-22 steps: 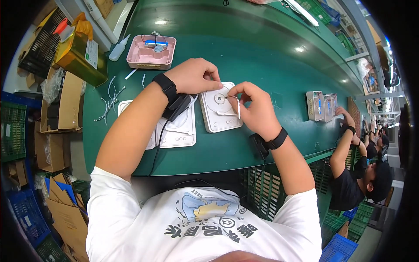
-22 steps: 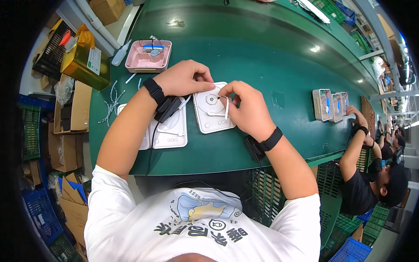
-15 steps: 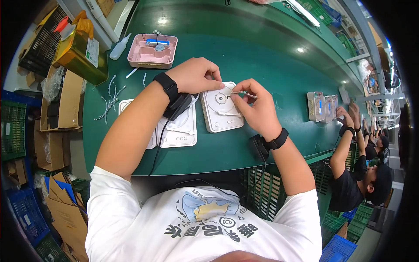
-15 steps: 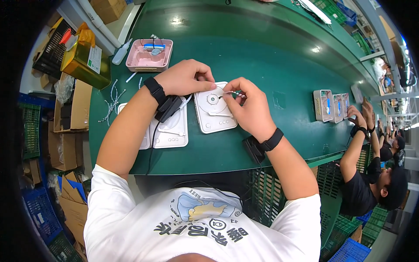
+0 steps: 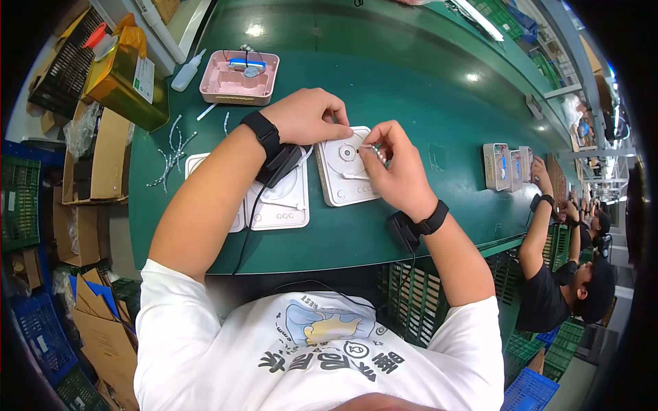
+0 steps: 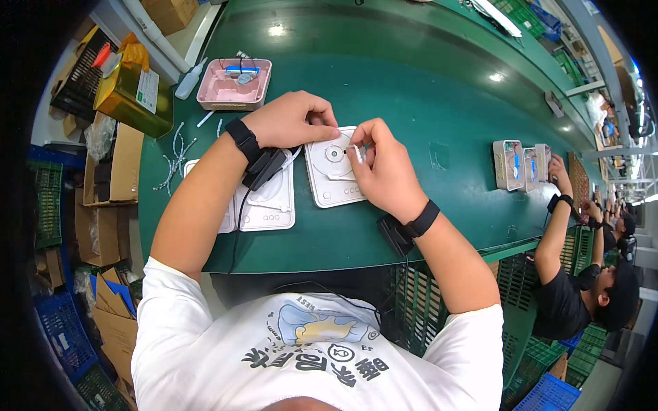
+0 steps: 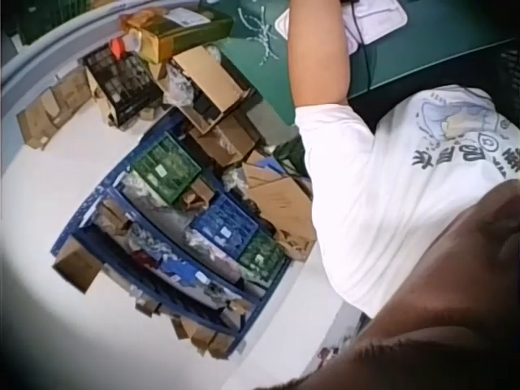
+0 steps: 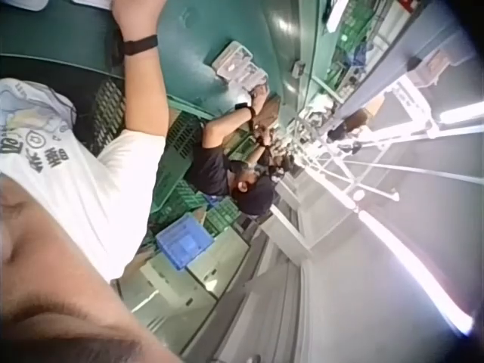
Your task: The person assembles white plastic devices by inserting a light strip into each housing before placing them into a green crate. After filling a layer, the person removes a cardboard divider and continues the assembly and packing process.
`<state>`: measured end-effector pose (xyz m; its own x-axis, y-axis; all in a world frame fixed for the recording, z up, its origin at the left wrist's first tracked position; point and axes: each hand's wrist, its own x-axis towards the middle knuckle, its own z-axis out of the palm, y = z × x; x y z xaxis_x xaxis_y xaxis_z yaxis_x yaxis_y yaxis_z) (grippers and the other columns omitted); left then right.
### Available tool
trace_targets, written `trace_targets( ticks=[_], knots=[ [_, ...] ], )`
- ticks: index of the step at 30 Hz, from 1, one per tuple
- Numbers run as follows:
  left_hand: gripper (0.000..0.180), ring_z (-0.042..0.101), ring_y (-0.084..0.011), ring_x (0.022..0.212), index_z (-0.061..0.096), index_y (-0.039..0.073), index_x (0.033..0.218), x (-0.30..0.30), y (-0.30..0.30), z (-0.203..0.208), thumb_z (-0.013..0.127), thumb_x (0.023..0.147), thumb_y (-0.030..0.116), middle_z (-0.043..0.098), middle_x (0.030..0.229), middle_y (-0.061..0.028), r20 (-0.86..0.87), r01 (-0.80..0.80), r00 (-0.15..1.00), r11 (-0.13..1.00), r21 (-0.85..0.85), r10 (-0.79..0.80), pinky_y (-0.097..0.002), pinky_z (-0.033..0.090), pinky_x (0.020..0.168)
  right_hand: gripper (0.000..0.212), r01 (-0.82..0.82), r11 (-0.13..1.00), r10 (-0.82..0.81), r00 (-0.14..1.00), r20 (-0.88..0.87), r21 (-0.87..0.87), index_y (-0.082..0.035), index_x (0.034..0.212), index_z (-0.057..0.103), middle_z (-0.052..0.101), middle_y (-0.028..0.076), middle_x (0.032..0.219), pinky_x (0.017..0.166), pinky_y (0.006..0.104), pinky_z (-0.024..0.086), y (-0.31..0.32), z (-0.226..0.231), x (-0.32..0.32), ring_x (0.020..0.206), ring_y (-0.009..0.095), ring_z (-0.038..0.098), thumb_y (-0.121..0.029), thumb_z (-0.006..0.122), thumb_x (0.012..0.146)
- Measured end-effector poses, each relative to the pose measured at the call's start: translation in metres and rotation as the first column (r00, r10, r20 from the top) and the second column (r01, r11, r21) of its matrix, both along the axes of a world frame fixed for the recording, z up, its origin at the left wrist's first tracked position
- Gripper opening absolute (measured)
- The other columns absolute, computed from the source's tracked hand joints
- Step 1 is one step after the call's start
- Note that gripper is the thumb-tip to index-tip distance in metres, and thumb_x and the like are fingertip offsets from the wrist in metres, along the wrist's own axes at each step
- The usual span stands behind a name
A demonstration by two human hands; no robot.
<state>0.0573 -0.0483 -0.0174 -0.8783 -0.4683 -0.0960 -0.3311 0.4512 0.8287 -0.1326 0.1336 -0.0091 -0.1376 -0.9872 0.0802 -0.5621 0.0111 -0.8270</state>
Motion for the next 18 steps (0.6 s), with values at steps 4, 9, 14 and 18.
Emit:
trace_targets(
  ticks=[4, 9, 14, 18],
  knots=[
    [0.037, 0.075, -0.0191, 0.081, 0.085, 0.004, 0.105, 0.001, 0.0, 0.0, 0.086, 0.096, 0.041, 0.08, 0.09, -0.0095, -0.013, 0.003, 1.0, 1.0, -0.011, -0.004, -0.036, 0.06, 0.076, 0.017, -0.019, 0.999, 0.016, 0.993, -0.114, -0.03, -0.004, 0.112, 0.066, 0.07, 0.003, 0.096, 0.069, 0.0272, 0.05, -0.001, 0.012, 0.006, 0.075, 0.01, 0.056, 0.002, 0.075, 0.099],
    [0.037, 0.075, -0.0195, 0.082, 0.085, 0.005, 0.105, 0.001, 0.0, 0.002, 0.086, 0.096, 0.04, 0.081, 0.091, -0.0096, -0.005, 0.007, 1.0, 1.0, -0.019, -0.007, -0.0366, 0.06, 0.077, 0.016, -0.029, 0.996, 0.016, 0.987, -0.157, -0.08, -0.005, 0.108, 0.071, 0.073, 0.006, 0.097, 0.071, 0.0293, 0.054, 0.0, 0.008, 0.012, 0.076, 0.014, 0.063, 0.004, 0.073, 0.095],
    [0.037, 0.076, -0.0199, 0.083, 0.085, 0.005, 0.105, 0.001, 0.001, 0.003, 0.085, 0.096, 0.041, 0.081, 0.091, -0.0097, 0.008, 0.0, 1.0, 1.0, -0.007, 0.0, -0.0367, 0.06, 0.078, 0.012, -0.121, 0.99, 0.098, 0.962, -0.255, -0.074, -0.005, 0.104, 0.074, 0.075, 0.005, 0.097, 0.074, 0.0306, 0.056, 0.002, 0.017, 0.005, 0.08, 0.016, 0.067, 0.002, 0.076, 0.094],
    [0.037, 0.076, -0.02, 0.083, 0.084, 0.005, 0.106, 0.0, 0.0, -0.001, 0.085, 0.097, 0.041, 0.081, 0.091, -0.01, -0.014, 0.004, 1.0, 1.0, -0.018, -0.004, -0.0365, 0.06, 0.078, 0.013, -0.127, 0.992, 0.121, 0.962, -0.245, -0.009, -0.005, 0.103, 0.076, 0.075, 0.005, 0.095, 0.076, 0.0317, 0.058, 0.001, 0.021, 0.001, 0.081, 0.016, 0.068, -0.001, 0.081, 0.092]
  ],
)
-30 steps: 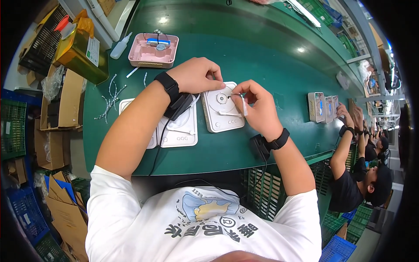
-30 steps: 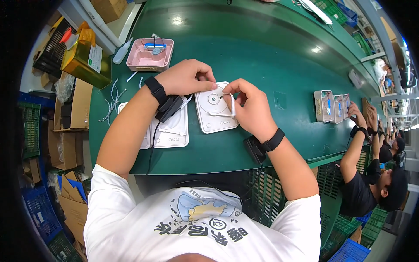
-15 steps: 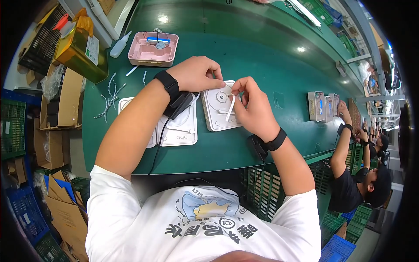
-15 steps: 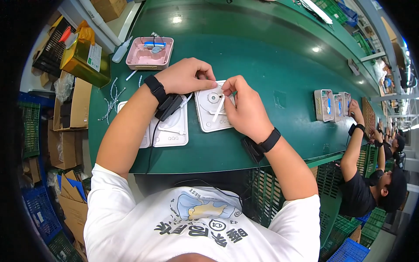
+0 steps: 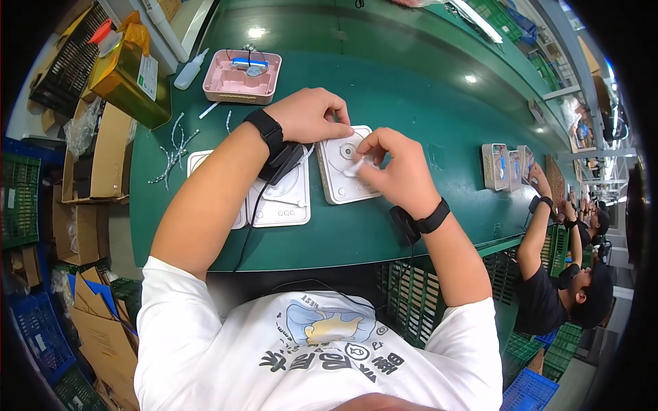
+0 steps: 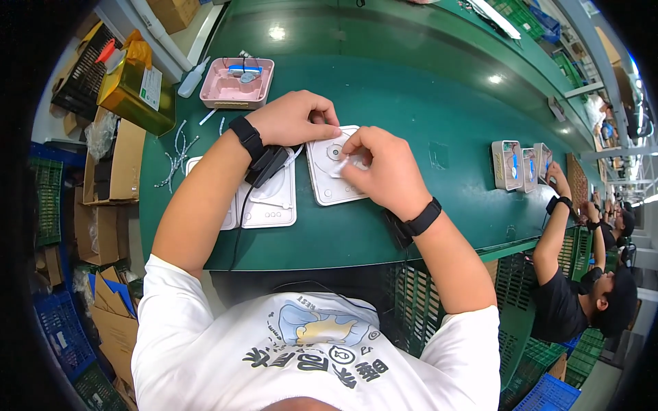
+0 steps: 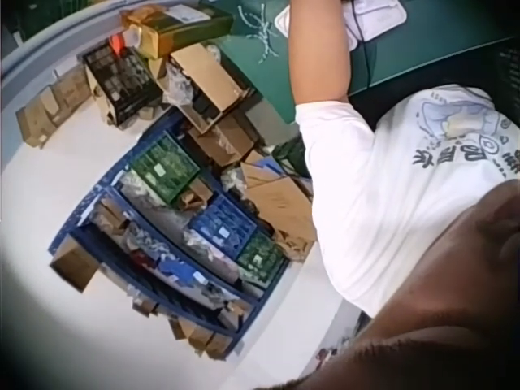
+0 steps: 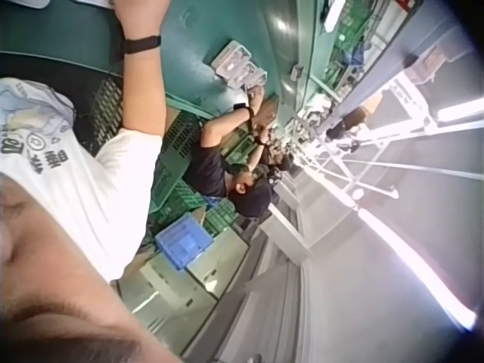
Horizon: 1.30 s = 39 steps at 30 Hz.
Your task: The person assembles white plastic devices by inserting a light strip into each housing before placing them into a green crate. After filling a layer, the person removes a cardboard divider and continues the assembly and packing process.
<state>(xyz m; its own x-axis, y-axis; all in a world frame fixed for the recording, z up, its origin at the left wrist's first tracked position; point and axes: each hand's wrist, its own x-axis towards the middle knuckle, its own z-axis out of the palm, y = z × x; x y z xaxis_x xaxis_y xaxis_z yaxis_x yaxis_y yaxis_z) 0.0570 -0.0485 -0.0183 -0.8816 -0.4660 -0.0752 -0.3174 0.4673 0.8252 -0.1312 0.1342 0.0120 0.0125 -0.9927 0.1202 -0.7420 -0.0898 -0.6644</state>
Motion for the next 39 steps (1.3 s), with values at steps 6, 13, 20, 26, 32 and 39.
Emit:
trace_targets(
  ticks=[6, 13, 20, 26, 32, 39],
  knots=[
    [0.038, 0.075, -0.0201, 0.083, 0.084, 0.005, 0.106, 0.0, 0.001, 0.003, 0.085, 0.097, 0.042, 0.08, 0.09, -0.0104, 0.03, 0.003, 1.0, 1.0, -0.002, -0.002, -0.0364, 0.06, 0.077, 0.016, 0.04, 0.997, -0.032, 0.993, 0.113, -0.07, -0.004, 0.103, 0.077, 0.077, 0.004, 0.093, 0.079, 0.0308, 0.059, 0.0, -0.009, -0.004, 0.082, 0.015, 0.068, -0.003, 0.086, 0.09],
    [0.039, 0.076, -0.0207, 0.083, 0.084, 0.005, 0.106, 0.003, 0.0, 0.004, 0.085, 0.097, 0.043, 0.08, 0.089, -0.0104, 0.02, 0.003, 1.0, 1.0, 0.011, -0.003, -0.0366, 0.06, 0.077, 0.018, 0.059, 0.998, -0.057, 0.996, 0.071, -0.034, -0.003, 0.109, 0.079, 0.08, 0.005, 0.095, 0.08, 0.0298, 0.059, -0.001, -0.006, 0.0, 0.083, 0.013, 0.069, -0.003, 0.086, 0.092],
    [0.039, 0.076, -0.0217, 0.083, 0.083, 0.004, 0.106, 0.001, 0.003, 0.011, 0.084, 0.098, 0.042, 0.081, 0.091, -0.0112, 0.041, -0.001, 0.999, 1.0, -0.006, 0.001, -0.0378, 0.06, 0.078, 0.019, 0.099, 0.995, -0.094, 0.977, 0.192, -0.02, -0.002, 0.112, 0.079, 0.082, 0.004, 0.098, 0.082, 0.0271, 0.059, 0.001, -0.007, -0.009, 0.085, 0.01, 0.07, -0.004, 0.085, 0.095],
    [0.036, 0.077, -0.0218, 0.084, 0.083, 0.004, 0.106, 0.002, 0.003, 0.009, 0.084, 0.097, 0.039, 0.081, 0.091, -0.0113, 0.033, 0.006, 0.999, 1.0, -0.018, -0.005, -0.0378, 0.061, 0.079, 0.031, 0.17, 0.985, -0.163, 0.959, 0.231, -0.013, -0.002, 0.125, 0.075, 0.085, 0.004, 0.102, 0.082, 0.0268, 0.059, 0.0, -0.01, 0.001, 0.083, 0.008, 0.07, -0.005, 0.085, 0.096],
    [0.034, 0.076, -0.0231, 0.082, 0.083, 0.003, 0.106, 0.003, 0.003, 0.003, 0.087, 0.093, 0.034, 0.08, 0.09, -0.0117, -0.124, 0.015, 0.992, 0.998, -0.066, -0.023, -0.0372, 0.06, 0.078, 0.037, 0.215, 0.976, -0.205, 0.961, 0.183, -0.034, -0.003, 0.133, 0.072, 0.086, 0.004, 0.104, 0.081, 0.0273, 0.059, -0.001, -0.013, 0.011, 0.08, 0.007, 0.069, -0.003, 0.083, 0.097],
    [0.022, 0.07, -0.0161, 0.079, 0.078, 0.001, 0.099, 0.008, 0.011, 0.024, 0.085, 0.09, 0.02, 0.078, 0.085, -0.0061, -0.179, 0.081, 0.978, 0.988, -0.133, -0.104, -0.0333, 0.057, 0.073, 0.036, 0.111, 0.987, -0.103, 0.992, 0.079, -0.116, -0.004, 0.133, 0.073, 0.086, 0.01, 0.109, 0.08, 0.0307, 0.061, 0.0, -0.015, 0.012, 0.078, 0.016, 0.072, 0.001, 0.078, 0.097]
  ],
)
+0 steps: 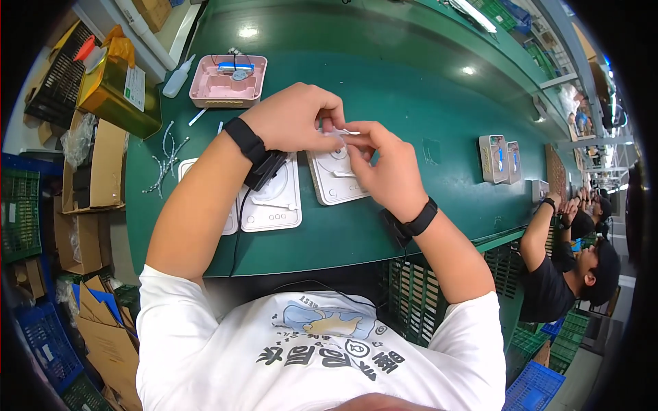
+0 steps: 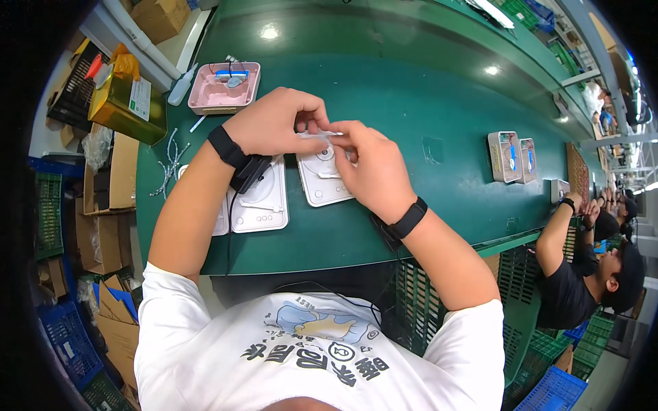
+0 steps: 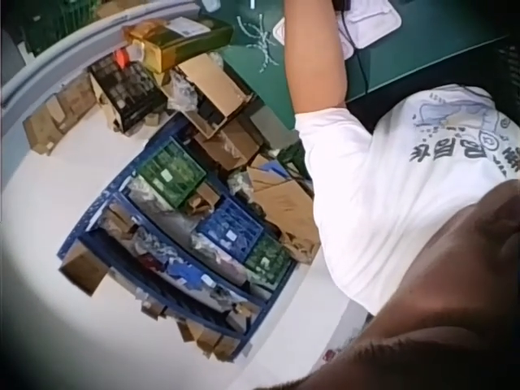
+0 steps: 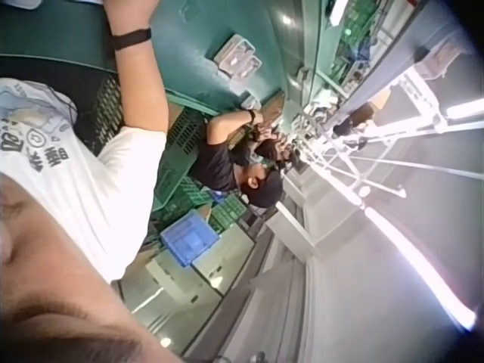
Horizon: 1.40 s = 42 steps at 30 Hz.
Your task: The person assembles white plastic devices by inserting a light strip into each housing before placing them into a green crate. After filling a layer, the person removes a cardboard divider and continues the assembly and packing process.
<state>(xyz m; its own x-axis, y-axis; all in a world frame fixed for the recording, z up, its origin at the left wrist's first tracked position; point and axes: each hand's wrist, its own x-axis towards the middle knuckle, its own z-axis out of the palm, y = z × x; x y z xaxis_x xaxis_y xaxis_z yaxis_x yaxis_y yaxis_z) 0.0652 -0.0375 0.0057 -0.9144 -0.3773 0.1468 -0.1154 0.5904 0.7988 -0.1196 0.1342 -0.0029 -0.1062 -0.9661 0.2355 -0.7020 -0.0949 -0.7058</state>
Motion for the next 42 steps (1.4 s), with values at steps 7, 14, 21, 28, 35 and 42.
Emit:
trace_targets(
  ticks=[7, 14, 21, 28, 35, 42],
  knots=[
    [0.02, 0.078, -0.0255, 0.082, 0.079, 0.0, 0.095, 0.006, -0.002, 0.014, 0.08, 0.086, 0.018, 0.081, 0.088, -0.0119, 0.274, -0.025, 0.962, 1.0, 0.016, 0.019, -0.0371, 0.061, 0.076, 0.042, -0.154, 0.988, 0.15, 0.975, -0.162, -0.013, -0.004, 0.134, 0.074, 0.084, 0.013, 0.117, 0.087, 0.0377, 0.062, 0.004, 0.012, -0.012, 0.093, 0.026, 0.075, 0.007, 0.068, 0.094],
    [0.018, 0.075, -0.0176, 0.075, 0.078, -0.003, 0.098, 0.013, 0.018, 0.038, 0.08, 0.088, 0.011, 0.078, 0.081, -0.0085, 0.406, -0.006, 0.914, 1.0, 0.024, -0.004, -0.033, 0.06, 0.072, 0.041, -0.173, 0.985, 0.175, 0.973, -0.153, 0.027, -0.006, 0.128, 0.078, 0.082, 0.01, 0.11, 0.092, 0.0416, 0.062, 0.003, 0.014, -0.011, 0.099, 0.029, 0.073, 0.005, 0.066, 0.09],
    [0.028, 0.076, -0.0209, 0.096, 0.079, -0.001, 0.114, 0.045, 0.046, 0.02, 0.083, 0.091, 0.014, 0.075, 0.104, -0.0124, 0.146, 0.06, 0.985, 0.975, 0.214, -0.093, -0.0346, 0.061, 0.086, 0.038, -0.234, 0.971, 0.21, 0.937, -0.279, -0.056, -0.008, 0.123, 0.081, 0.079, 0.01, 0.108, 0.09, 0.0459, 0.062, 0.001, 0.004, -0.01, 0.099, 0.032, 0.073, 0.001, 0.071, 0.088],
    [0.029, 0.072, -0.0301, 0.106, 0.076, 0.001, 0.117, 0.044, 0.095, 0.009, 0.084, 0.093, 0.016, 0.07, 0.108, -0.0144, -0.042, -0.31, 0.95, 0.923, -0.226, 0.309, -0.0392, 0.059, 0.095, 0.042, -0.271, 0.958, 0.236, 0.931, -0.28, -0.093, -0.008, 0.129, 0.081, 0.08, 0.011, 0.112, 0.09, 0.0462, 0.061, -0.002, 0.006, -0.011, 0.099, 0.033, 0.072, 0.002, 0.069, 0.089],
    [0.021, 0.069, -0.0341, 0.099, 0.074, 0.001, 0.108, 0.028, 0.09, -0.003, 0.082, 0.095, 0.016, 0.067, 0.104, -0.0152, 0.039, -0.402, 0.897, 0.849, -0.343, 0.44, -0.0452, 0.058, 0.089, 0.046, -0.209, 0.977, 0.199, 0.97, -0.142, -0.053, -0.008, 0.133, 0.08, 0.082, 0.012, 0.109, 0.091, 0.0441, 0.061, 0.001, 0.01, -0.016, 0.097, 0.032, 0.071, 0.003, 0.065, 0.091],
    [0.016, 0.067, -0.036, 0.106, 0.073, 0.002, 0.101, 0.027, 0.088, 0.0, 0.079, 0.098, 0.017, 0.066, 0.104, -0.0154, 0.065, -0.399, 0.883, 0.817, -0.417, 0.465, -0.0472, 0.055, 0.094, 0.044, -0.226, 0.974, 0.223, 0.967, -0.126, -0.011, -0.007, 0.131, 0.08, 0.082, 0.012, 0.107, 0.09, 0.043, 0.061, -0.002, 0.004, -0.027, 0.096, 0.032, 0.071, 0.004, 0.063, 0.092]
  ],
)
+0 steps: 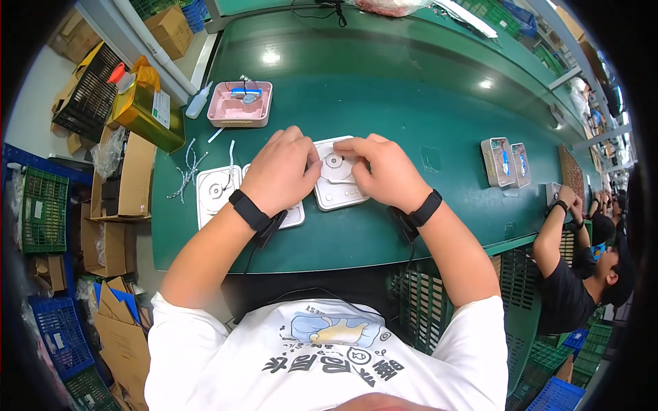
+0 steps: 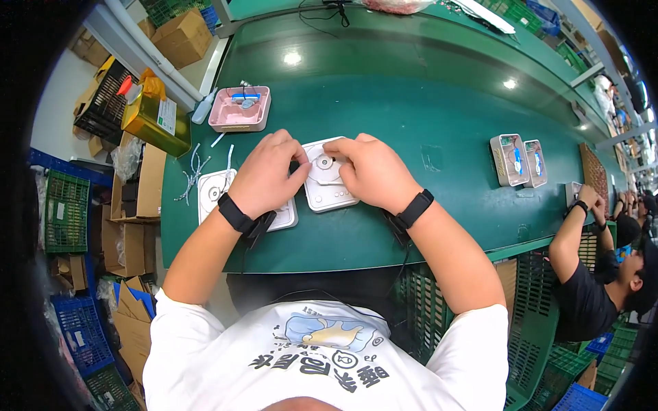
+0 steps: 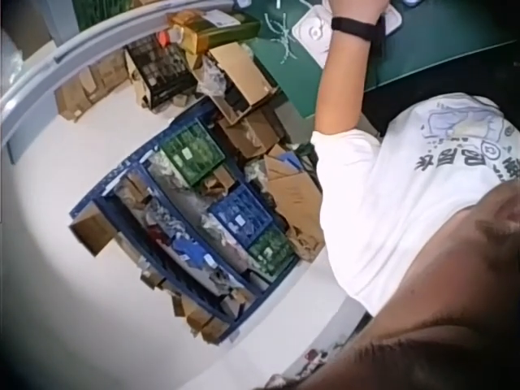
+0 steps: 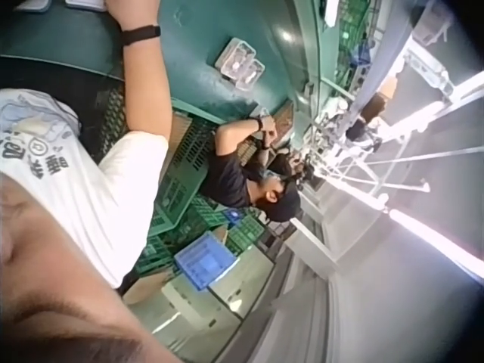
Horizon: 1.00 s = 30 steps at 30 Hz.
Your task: The person assembles white plastic devices by inserting a light strip into each housing before placing them into a green crate. After filling a layer, the person removes a cardboard divider and continues the assembly and packing process.
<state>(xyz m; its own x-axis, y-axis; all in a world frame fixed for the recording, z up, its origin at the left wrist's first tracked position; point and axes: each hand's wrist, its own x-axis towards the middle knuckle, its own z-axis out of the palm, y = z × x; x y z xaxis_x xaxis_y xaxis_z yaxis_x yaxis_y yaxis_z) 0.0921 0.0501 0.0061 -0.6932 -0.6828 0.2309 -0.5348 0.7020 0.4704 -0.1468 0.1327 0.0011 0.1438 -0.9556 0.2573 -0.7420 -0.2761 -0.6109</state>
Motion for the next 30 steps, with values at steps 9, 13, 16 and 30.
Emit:
trace_targets(
  ticks=[9, 13, 16, 30],
  knots=[
    [0.015, 0.065, -0.0356, 0.11, 0.074, 0.005, 0.099, 0.002, 0.003, -0.001, 0.078, 0.099, 0.019, 0.067, 0.107, -0.013, -0.054, -0.008, 0.998, 0.99, 0.139, 0.015, -0.0462, 0.054, 0.099, 0.039, -0.049, 0.993, 0.031, 0.985, -0.167, -0.105, -0.007, 0.124, 0.082, 0.079, 0.009, 0.11, 0.092, 0.044, 0.061, 0.0, -0.001, 0.015, 0.1, 0.033, 0.071, 0.004, 0.067, 0.09],
    [0.014, 0.066, -0.0345, 0.111, 0.077, 0.007, 0.099, 0.005, 0.006, -0.003, 0.08, 0.097, 0.021, 0.067, 0.108, -0.0126, -0.111, 0.049, 0.993, 0.986, 0.161, -0.031, -0.0469, 0.055, 0.101, 0.038, -0.061, 0.99, 0.032, 0.975, -0.222, -0.127, -0.008, 0.124, 0.082, 0.076, 0.009, 0.111, 0.093, 0.0439, 0.061, 0.001, 0.002, 0.02, 0.103, 0.032, 0.07, 0.003, 0.07, 0.09],
    [0.015, 0.065, -0.034, 0.111, 0.079, 0.009, 0.102, 0.009, 0.01, -0.002, 0.083, 0.095, 0.022, 0.066, 0.109, -0.012, -0.154, 0.115, 0.984, 0.981, 0.154, -0.091, -0.046, 0.055, 0.101, 0.038, -0.071, 0.986, 0.033, 0.97, -0.24, -0.149, -0.009, 0.125, 0.082, 0.075, 0.009, 0.111, 0.093, 0.0438, 0.061, 0.001, 0.0, 0.02, 0.103, 0.031, 0.07, 0.003, 0.07, 0.09],
    [0.077, 0.067, -0.0363, 0.135, 0.06, 0.008, 0.144, 0.018, 0.021, 0.011, 0.098, 0.08, 0.026, 0.07, 0.143, -0.014, 0.02, 0.271, 0.962, 0.961, 0.047, -0.272, -0.0494, 0.047, 0.117, 0.021, -0.116, 0.993, 0.113, 0.986, 0.122, 0.018, -0.007, 0.111, 0.081, 0.072, 0.012, 0.103, 0.079, 0.0415, 0.058, -0.007, 0.003, 0.002, 0.095, 0.029, 0.071, -0.012, 0.083, 0.091]
  ],
)
